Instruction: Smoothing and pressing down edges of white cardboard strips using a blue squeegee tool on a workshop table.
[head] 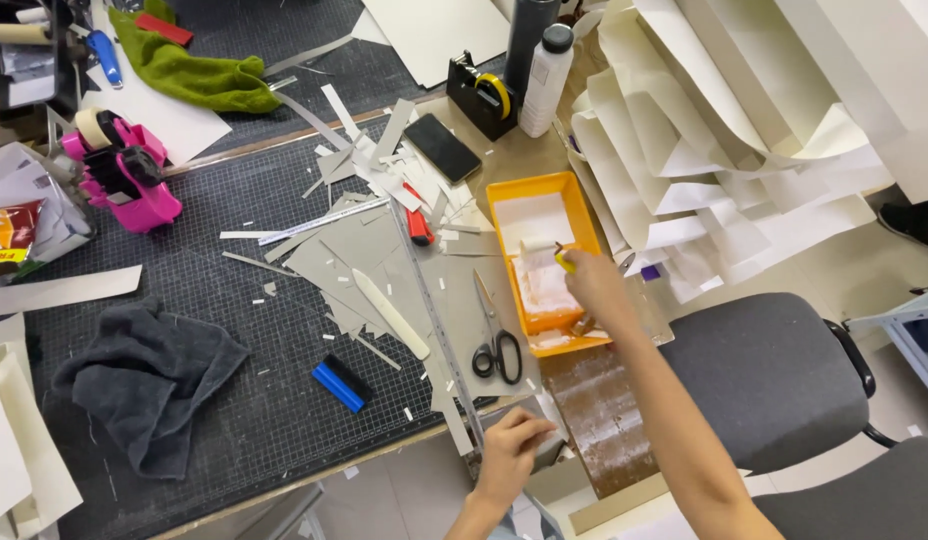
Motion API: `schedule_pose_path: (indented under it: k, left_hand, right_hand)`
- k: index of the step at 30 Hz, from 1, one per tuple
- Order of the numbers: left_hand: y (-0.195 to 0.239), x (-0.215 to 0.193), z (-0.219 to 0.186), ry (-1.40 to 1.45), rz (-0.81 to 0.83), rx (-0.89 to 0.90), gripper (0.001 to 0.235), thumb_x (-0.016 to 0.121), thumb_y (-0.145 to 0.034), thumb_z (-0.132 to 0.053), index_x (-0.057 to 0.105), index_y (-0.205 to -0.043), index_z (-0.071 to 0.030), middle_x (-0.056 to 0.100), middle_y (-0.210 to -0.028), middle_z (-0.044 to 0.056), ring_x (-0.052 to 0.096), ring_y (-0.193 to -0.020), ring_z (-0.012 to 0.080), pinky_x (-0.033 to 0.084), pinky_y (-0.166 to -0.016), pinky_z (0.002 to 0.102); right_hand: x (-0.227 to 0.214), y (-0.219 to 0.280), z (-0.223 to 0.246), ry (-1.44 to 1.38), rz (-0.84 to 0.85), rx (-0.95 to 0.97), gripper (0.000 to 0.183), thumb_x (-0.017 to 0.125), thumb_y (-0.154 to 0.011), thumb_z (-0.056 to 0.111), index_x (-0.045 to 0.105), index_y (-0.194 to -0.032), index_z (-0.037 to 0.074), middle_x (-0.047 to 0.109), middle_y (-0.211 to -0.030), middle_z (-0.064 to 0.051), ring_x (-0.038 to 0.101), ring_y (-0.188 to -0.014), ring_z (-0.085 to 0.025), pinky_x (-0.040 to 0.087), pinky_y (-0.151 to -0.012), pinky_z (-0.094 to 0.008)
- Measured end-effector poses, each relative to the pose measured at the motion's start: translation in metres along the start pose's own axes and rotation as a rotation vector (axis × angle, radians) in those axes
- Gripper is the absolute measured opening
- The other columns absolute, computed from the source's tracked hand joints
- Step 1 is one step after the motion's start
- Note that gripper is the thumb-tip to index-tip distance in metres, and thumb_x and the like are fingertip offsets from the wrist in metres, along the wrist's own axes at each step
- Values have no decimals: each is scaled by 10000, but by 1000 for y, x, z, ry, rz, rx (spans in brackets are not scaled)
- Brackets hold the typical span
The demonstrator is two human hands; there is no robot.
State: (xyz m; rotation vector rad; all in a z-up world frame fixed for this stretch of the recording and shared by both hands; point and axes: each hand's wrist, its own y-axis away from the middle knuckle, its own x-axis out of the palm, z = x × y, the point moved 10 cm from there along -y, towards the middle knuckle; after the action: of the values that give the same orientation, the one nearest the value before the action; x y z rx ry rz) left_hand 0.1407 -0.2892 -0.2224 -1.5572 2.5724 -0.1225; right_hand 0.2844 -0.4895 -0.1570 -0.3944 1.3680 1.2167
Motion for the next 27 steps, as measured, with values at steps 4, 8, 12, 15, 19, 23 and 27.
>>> schedule_pose_path:
  k: [4,8,12,15,19,23,27]
  left_hand:
    - [31,-46,30,-127,-209,-165,263,638,-828,74,801,-883,-126,661,-800,-17,579,-629,112,429,-610,237]
    - [41,-84,42,-206,-318,-268,180,572,-957,-145,691,-822,-128,724,-769,-10,656,-698,117,487,-654,265]
    - [38,-119,23,-227,-379,-298,324,666,-939,-311,601,-686,-119,494,-558,-39,398,-525,77,325,-512,270]
    - [35,-125,13,-217,-381,-293,460,643,-954,-313,458,-579,-122,448,-501,-26,387,-489,76,306,-493,276]
    - [37,-58,-13,20,53,-307,225,621,-854,-51,711,-1040,-139,610,-1005,9,536,-822,110,430,-744,251]
    - [62,19,-37,203,402,-306,371,603,-934,-429,617,-1234,-211,522,-1334,51,525,-1271,193,450,-1008,395]
    - [142,132,19,648,752,-902,485,599,-960,-414,561,-1384,-182,575,-1349,-50,540,-1149,39,369,-1046,192]
  right_hand:
    - [-2,41,-2,220,143,40,462,687,-847,79,650,-1293,195,757,-1049,-100,729,-891,-228,585,-763,-354]
    - [22,-13,6,133,-12,-78,441,416,-884,-62,640,-1228,98,723,-1004,-165,695,-930,-326,552,-759,-436]
    - [-1,12,18,105,81,16,336,499,-959,29,674,-1223,140,725,-1094,-96,705,-912,-241,582,-783,-354]
    - [1,16,23,197,128,5,270,442,-967,-12,678,-1057,84,721,-964,-92,717,-796,-205,599,-733,-317]
    - [12,-47,3,82,-14,-65,545,413,-829,-18,680,-1270,159,713,-1161,-161,665,-1028,-368,533,-843,-452]
    - [10,-34,-32,254,124,48,333,514,-917,52,724,-1158,146,733,-1111,-95,690,-983,-296,564,-804,-406]
    - [17,-70,-25,318,87,-72,269,483,-885,50,703,-1039,79,731,-1018,-141,683,-946,-334,546,-776,-434]
